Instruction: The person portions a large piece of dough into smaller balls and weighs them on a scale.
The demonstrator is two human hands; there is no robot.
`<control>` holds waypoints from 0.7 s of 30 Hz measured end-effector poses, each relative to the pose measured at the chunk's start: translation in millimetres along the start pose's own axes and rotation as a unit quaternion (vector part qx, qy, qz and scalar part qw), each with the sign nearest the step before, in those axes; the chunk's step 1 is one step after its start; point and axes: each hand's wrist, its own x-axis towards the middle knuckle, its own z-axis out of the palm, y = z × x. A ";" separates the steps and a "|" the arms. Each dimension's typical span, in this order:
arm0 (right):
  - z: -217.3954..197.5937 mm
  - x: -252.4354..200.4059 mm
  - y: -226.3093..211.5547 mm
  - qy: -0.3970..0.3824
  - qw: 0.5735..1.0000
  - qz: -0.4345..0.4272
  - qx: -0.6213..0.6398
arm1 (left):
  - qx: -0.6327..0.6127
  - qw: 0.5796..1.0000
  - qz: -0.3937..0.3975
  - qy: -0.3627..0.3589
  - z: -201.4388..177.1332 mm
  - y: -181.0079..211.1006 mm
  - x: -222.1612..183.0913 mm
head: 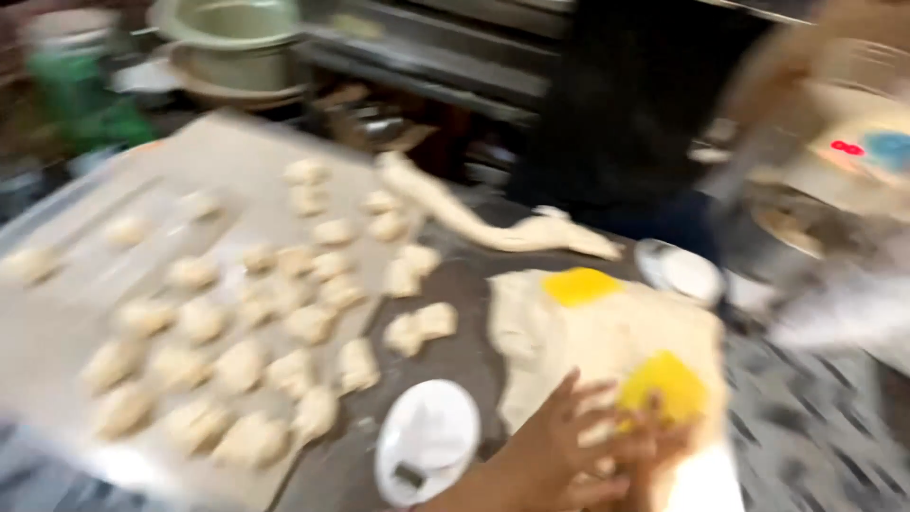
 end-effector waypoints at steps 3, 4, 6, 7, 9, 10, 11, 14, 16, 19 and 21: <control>5.8 27.5 -66.7 -0.057 0.926 0.198 0.316 | 0.038 0.967 0.103 -0.232 66.3 -31.5 0.9; 9.1 38.6 -80.0 -0.071 0.871 0.249 0.417 | 0.099 0.926 0.087 -0.354 98.4 -41.0 -10.8; 5.0 54.9 -90.0 -0.042 0.933 0.234 0.270 | 0.091 0.948 0.101 -0.289 103.9 -45.7 -28.7; 8.2 64.4 -96.8 -0.046 0.965 0.217 0.137 | 0.105 0.968 0.084 -0.212 103.3 -52.3 -36.3; -2.6 75.7 -119.3 -0.032 0.968 0.206 0.143 | 0.090 0.971 0.075 -0.210 97.8 -52.3 -32.5; -8.5 78.5 -132.9 -0.044 0.968 0.189 0.157 | 0.088 0.974 0.042 -0.202 92.0 -50.7 -33.1; -13.5 78.0 -136.8 -0.026 0.969 0.196 0.150 | 0.078 0.972 0.058 -0.212 97.0 -54.9 -48.8; -20.4 81.1 -147.7 -0.041 0.964 0.200 0.173 | 0.164 0.966 -0.009 -0.201 115.1 -81.2 -101.4; -23.6 85.3 -156.0 -0.048 0.963 0.178 0.194 | 0.237 0.959 0.016 -0.152 128.5 -110.5 -143.0; -21.1 83.7 -154.6 -0.037 0.967 0.137 0.214 | 0.275 0.956 0.093 -0.030 156.9 -167.1 -178.9; -19.5 86.0 -153.2 -0.040 0.968 0.144 0.200 | 0.274 0.954 0.121 0.002 158.6 -168.5 -166.7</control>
